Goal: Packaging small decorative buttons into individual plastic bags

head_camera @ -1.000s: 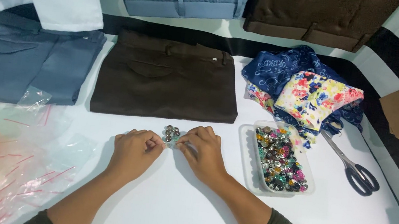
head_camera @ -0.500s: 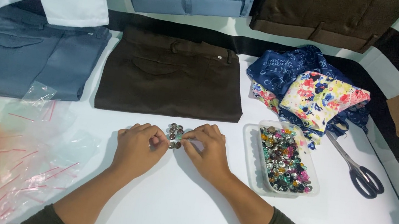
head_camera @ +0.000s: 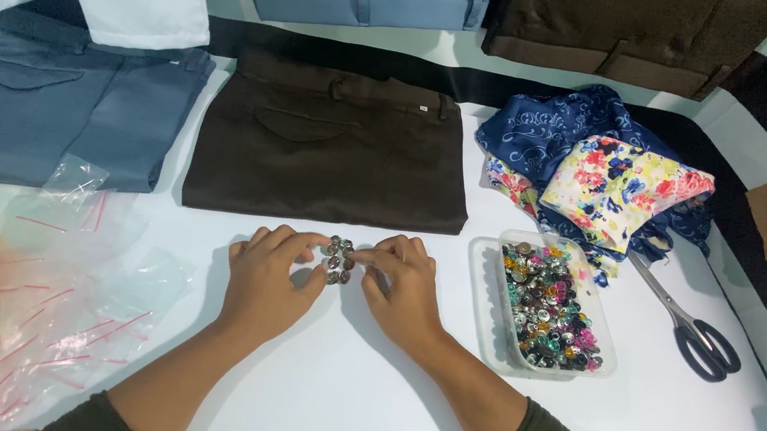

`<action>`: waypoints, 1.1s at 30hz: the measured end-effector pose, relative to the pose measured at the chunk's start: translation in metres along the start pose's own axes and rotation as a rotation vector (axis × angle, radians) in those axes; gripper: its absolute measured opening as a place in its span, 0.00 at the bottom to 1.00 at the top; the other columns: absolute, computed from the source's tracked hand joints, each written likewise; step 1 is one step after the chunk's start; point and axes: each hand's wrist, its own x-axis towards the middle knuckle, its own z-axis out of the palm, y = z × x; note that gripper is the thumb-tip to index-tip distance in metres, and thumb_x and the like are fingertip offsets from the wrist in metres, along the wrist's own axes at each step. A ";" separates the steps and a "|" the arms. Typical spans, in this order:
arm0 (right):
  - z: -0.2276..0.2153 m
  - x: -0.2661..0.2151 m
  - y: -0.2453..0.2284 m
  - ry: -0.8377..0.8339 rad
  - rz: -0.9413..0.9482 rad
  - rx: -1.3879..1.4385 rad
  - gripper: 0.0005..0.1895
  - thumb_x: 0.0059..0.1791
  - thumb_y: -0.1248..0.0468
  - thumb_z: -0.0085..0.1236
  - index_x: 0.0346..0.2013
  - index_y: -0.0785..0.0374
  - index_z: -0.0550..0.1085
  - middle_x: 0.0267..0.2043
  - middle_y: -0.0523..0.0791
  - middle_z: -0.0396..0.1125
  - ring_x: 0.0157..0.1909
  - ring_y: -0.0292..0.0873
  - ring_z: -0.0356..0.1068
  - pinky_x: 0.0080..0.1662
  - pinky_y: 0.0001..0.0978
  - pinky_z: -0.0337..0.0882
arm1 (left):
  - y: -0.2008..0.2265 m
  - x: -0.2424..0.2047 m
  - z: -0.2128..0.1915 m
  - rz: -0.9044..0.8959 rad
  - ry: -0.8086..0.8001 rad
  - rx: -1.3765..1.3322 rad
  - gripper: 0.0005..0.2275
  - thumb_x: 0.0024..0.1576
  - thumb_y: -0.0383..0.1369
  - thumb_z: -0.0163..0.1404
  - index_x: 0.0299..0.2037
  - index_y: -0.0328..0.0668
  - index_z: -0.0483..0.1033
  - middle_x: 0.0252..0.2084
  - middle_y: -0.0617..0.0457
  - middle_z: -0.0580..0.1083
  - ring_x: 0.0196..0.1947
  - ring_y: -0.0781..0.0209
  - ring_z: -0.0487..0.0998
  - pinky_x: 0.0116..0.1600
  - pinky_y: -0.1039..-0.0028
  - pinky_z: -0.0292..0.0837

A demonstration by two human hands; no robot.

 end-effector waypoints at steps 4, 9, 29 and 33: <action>0.003 0.001 0.002 0.001 0.028 -0.004 0.16 0.48 0.69 0.54 0.45 0.49 0.81 0.38 0.38 0.65 0.49 0.41 0.65 0.54 0.38 0.62 | 0.004 0.002 -0.003 -0.028 -0.024 0.029 0.15 0.56 0.39 0.54 0.54 0.59 0.79 0.40 0.61 0.74 0.49 0.60 0.73 0.61 0.53 0.61; 0.007 0.003 0.002 0.049 -0.004 -0.045 0.18 0.48 0.69 0.55 0.48 0.47 0.81 0.38 0.38 0.64 0.47 0.41 0.65 0.52 0.38 0.62 | 0.005 0.003 -0.003 -0.021 -0.040 0.034 0.16 0.57 0.41 0.53 0.56 0.58 0.78 0.41 0.60 0.73 0.49 0.61 0.72 0.60 0.54 0.60; 0.100 -0.014 -0.139 -0.036 -0.520 -0.008 0.18 0.49 0.64 0.60 0.54 0.52 0.74 0.48 0.44 0.63 0.49 0.48 0.63 0.48 0.47 0.59 | -0.110 -0.047 -0.148 0.000 0.103 -0.067 0.13 0.44 0.31 0.61 0.41 0.54 0.84 0.41 0.60 0.81 0.38 0.57 0.80 0.49 0.66 0.73; 0.112 0.008 -0.154 -0.343 -0.441 -0.062 0.25 0.51 0.47 0.56 0.57 0.57 0.73 0.58 0.49 0.62 0.60 0.53 0.60 0.57 0.54 0.60 | -0.114 -0.064 -0.169 -0.123 -0.149 -0.047 0.18 0.37 0.33 0.64 0.40 0.50 0.85 0.45 0.52 0.82 0.47 0.46 0.80 0.53 0.54 0.74</action>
